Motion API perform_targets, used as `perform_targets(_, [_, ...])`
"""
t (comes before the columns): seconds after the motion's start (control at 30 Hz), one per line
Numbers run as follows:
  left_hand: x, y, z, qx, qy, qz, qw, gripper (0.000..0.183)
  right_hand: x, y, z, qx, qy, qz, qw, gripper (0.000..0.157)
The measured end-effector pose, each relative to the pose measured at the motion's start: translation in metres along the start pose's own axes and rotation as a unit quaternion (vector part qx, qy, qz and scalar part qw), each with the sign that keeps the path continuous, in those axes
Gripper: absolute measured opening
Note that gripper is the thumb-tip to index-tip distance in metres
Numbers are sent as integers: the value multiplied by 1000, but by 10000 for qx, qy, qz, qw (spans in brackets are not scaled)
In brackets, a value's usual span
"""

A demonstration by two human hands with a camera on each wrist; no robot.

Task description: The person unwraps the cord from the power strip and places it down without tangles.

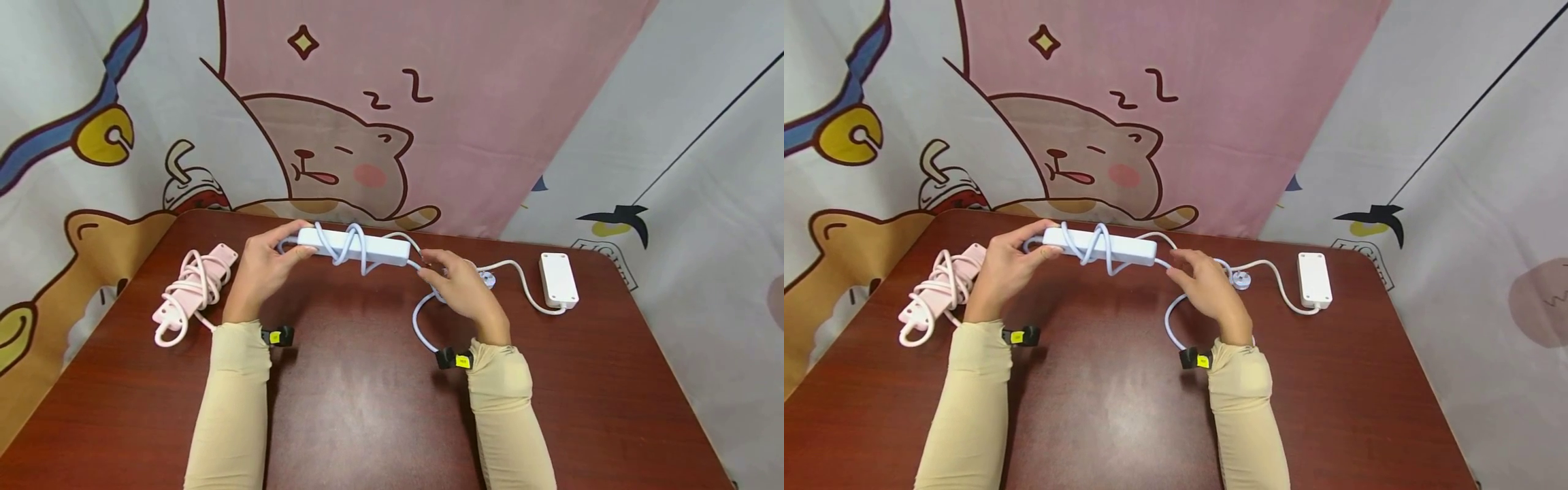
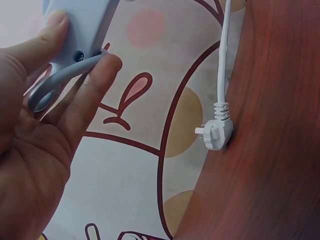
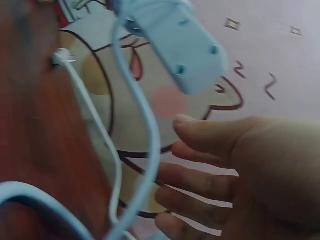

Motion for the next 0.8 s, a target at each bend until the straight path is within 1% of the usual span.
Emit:
perform_targets(0.13, [-2, 0, 0, -7, 68, -43, 10000, 39, -2, -6, -12, -40, -153, -1, 9999, 45])
perform_targets(0.23, [-3, 0, 0, -19, 68, -55, 10000, 40, -6, -10, -18, -234, -217, 28, 9995, 42])
perform_targets(0.37, [-3, 0, 0, -27, 38, -44, 10000, 41, -8, -14, -23, -520, -502, 73, 9974, 37])
perform_targets(0.43, [-3, 0, 1, -27, 21, -34, 10000, 40, -8, -16, -25, -596, -670, 106, 9959, 34])
perform_targets(0.67, [0, 0, 4, -104, 107, 37, 9999, 40, -5, -17, -32, -544, -952, 129, 9939, 23])
perform_targets(0.8, [2, 0, 7, -206, 36, 112, 9997, 40, -5, -17, -32, -485, -1091, 46, 9928, 19])
Point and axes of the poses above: each hand's wrist, its own y-axis away from the middle knuckle, its own z-axis out of the back of the hand, x = y × z, the point moved 10 cm from there along -y, towards the middle knuckle, and after that the axes turned 2 degrees about -y, right-handed, at the moved point
